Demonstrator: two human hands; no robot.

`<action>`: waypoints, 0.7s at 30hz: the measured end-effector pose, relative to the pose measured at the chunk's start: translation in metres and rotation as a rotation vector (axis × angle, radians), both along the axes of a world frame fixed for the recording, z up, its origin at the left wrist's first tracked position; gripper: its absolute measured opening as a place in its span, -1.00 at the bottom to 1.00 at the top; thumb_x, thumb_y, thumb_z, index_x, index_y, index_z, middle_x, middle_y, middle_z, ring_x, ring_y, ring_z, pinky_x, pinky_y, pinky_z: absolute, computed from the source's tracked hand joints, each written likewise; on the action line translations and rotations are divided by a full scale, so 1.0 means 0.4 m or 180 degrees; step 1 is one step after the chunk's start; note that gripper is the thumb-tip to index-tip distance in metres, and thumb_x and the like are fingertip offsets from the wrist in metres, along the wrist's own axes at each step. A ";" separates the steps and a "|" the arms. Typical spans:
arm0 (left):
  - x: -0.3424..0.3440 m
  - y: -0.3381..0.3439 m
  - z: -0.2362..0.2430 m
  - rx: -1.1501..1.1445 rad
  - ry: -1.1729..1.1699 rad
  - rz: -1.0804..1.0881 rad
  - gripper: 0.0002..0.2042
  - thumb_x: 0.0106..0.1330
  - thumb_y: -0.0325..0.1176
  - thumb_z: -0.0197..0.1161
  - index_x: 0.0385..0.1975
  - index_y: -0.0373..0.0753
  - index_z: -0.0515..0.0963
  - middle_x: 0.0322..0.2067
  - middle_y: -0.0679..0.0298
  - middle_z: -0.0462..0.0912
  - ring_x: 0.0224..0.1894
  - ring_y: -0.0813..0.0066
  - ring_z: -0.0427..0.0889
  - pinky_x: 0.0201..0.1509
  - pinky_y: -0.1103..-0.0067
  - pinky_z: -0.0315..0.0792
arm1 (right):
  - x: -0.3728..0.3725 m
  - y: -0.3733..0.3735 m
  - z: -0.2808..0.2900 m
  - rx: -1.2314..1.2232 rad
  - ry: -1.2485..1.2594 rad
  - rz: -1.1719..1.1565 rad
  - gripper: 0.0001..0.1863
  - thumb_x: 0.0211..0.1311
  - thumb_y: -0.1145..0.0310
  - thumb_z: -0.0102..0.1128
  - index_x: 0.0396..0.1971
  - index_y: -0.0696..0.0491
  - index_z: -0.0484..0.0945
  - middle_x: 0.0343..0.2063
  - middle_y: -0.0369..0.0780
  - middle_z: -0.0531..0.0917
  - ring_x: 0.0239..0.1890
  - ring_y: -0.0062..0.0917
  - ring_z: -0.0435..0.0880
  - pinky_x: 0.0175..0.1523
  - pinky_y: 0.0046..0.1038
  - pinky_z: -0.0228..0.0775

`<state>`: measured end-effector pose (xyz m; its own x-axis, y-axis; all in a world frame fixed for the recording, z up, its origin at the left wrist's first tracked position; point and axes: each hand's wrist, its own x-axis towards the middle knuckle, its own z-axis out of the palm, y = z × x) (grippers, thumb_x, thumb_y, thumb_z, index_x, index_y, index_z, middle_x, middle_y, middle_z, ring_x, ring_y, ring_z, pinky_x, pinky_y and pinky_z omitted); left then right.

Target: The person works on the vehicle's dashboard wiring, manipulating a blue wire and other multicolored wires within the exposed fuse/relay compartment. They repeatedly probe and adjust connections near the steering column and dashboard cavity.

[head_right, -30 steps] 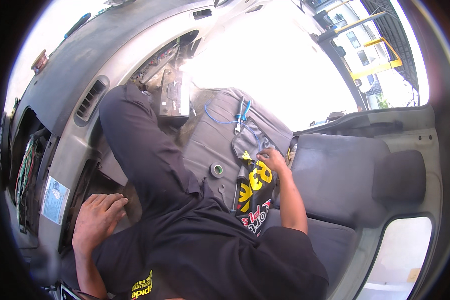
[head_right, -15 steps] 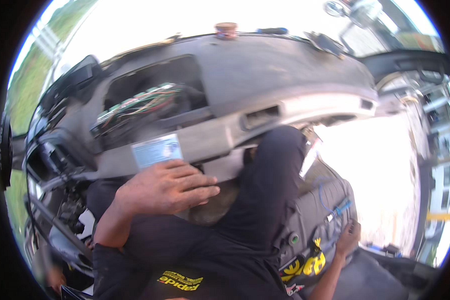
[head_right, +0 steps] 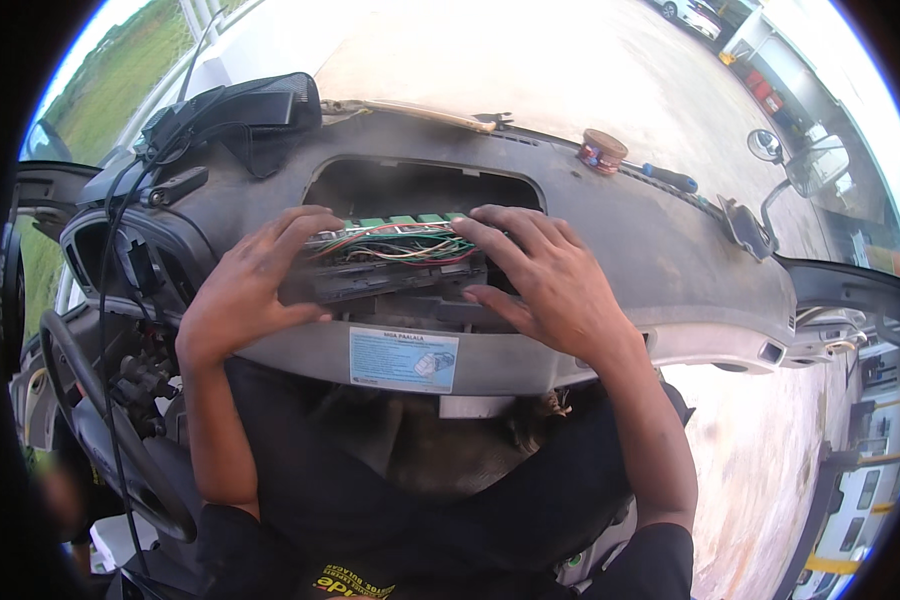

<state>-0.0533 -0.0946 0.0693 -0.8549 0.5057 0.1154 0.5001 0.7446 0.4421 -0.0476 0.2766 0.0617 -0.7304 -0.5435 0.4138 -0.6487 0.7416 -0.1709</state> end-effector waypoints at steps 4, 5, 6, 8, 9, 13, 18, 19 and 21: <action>-0.033 0.003 -0.014 -0.0290 0.0300 -0.0276 -0.03 0.08 -0.38 0.75 0.62 0.09 0.51 0.50 0.25 0.64 0.51 0.03 0.63 0.62 0.10 0.46 | -0.139 -0.071 -0.078 -0.0318 -0.0228 0.0589 -0.59 0.48 0.37 0.55 0.28 -0.13 0.83 0.18 -0.23 0.84 0.24 -0.19 0.81 0.32 -0.11 0.69; -0.040 0.002 -0.019 -0.0281 0.0315 -0.0421 -0.04 0.08 -0.38 0.74 0.61 0.11 0.51 0.49 0.24 0.65 0.50 0.03 0.64 0.61 0.12 0.47 | -0.146 -0.073 -0.104 -0.0272 -0.0213 0.0718 -0.61 0.48 0.38 0.53 0.26 -0.12 0.84 0.14 -0.24 0.84 0.22 -0.21 0.81 0.30 -0.12 0.69; -0.048 -0.001 -0.022 -0.0269 0.0329 -0.0575 -0.05 0.09 -0.39 0.73 0.61 0.12 0.52 0.48 0.24 0.67 0.48 0.03 0.65 0.60 0.14 0.47 | -0.147 -0.074 -0.127 -0.0223 -0.0194 0.0838 -0.63 0.49 0.39 0.51 0.24 -0.12 0.84 0.11 -0.25 0.85 0.19 -0.22 0.82 0.28 -0.12 0.70; -0.054 -0.007 -0.036 -0.0084 0.0234 -0.0697 -0.10 0.17 -0.42 0.69 0.62 0.06 0.51 0.43 0.20 0.70 0.48 0.00 0.65 0.59 0.10 0.52 | -0.117 -0.091 -0.133 -0.0522 -0.0380 0.0673 -0.57 0.34 0.50 0.54 0.20 -0.09 0.87 0.03 -0.26 0.85 0.12 -0.20 0.82 0.22 -0.14 0.73; -0.050 -0.004 -0.042 0.0045 0.0146 -0.0653 -0.13 0.22 -0.42 0.66 0.62 0.06 0.50 0.42 0.20 0.71 0.47 0.00 0.65 0.60 0.08 0.53 | -0.104 -0.103 -0.121 -0.0694 -0.0700 0.0548 -0.54 0.32 0.51 0.54 0.21 -0.09 0.87 0.04 -0.25 0.85 0.13 -0.19 0.82 0.23 -0.13 0.72; -0.044 0.015 -0.041 0.0046 -0.0039 -0.0539 -0.22 0.29 -0.44 0.59 0.58 0.00 0.51 0.41 0.21 0.73 0.50 -0.03 0.63 0.61 0.05 0.55 | -0.111 -0.075 -0.115 -0.0418 -0.0758 0.0728 -0.47 0.33 0.47 0.52 0.31 -0.05 0.81 0.11 -0.14 0.80 0.18 -0.10 0.77 0.31 -0.09 0.69; -0.046 0.027 -0.046 0.0141 0.0072 -0.0747 -0.32 0.27 -0.46 0.59 0.45 -0.10 0.61 0.41 0.18 0.73 0.49 -0.07 0.64 0.56 0.07 0.58 | -0.075 -0.098 -0.085 -0.0597 -0.0485 0.0333 -0.49 0.49 0.27 0.53 0.39 -0.04 0.74 0.15 -0.17 0.77 0.25 -0.13 0.74 0.38 -0.07 0.63; -0.046 0.031 -0.046 0.0163 0.0129 -0.0794 -0.33 0.24 -0.48 0.61 0.42 -0.14 0.64 0.40 0.16 0.73 0.47 -0.07 0.64 0.53 0.08 0.60 | -0.072 -0.097 -0.085 -0.0535 -0.0376 0.0257 -0.50 0.51 0.25 0.54 0.39 -0.04 0.75 0.14 -0.18 0.76 0.26 -0.15 0.74 0.38 -0.08 0.63; -0.047 0.036 -0.043 0.0210 0.0060 -0.0744 -0.40 0.28 -0.46 0.61 0.38 -0.14 0.67 0.40 0.18 0.74 0.47 -0.05 0.64 0.52 0.10 0.61 | -0.084 -0.073 -0.109 -0.0016 -0.0160 0.0344 -0.51 0.53 0.18 0.55 0.37 -0.05 0.76 0.14 -0.20 0.76 0.28 -0.19 0.73 0.37 -0.11 0.62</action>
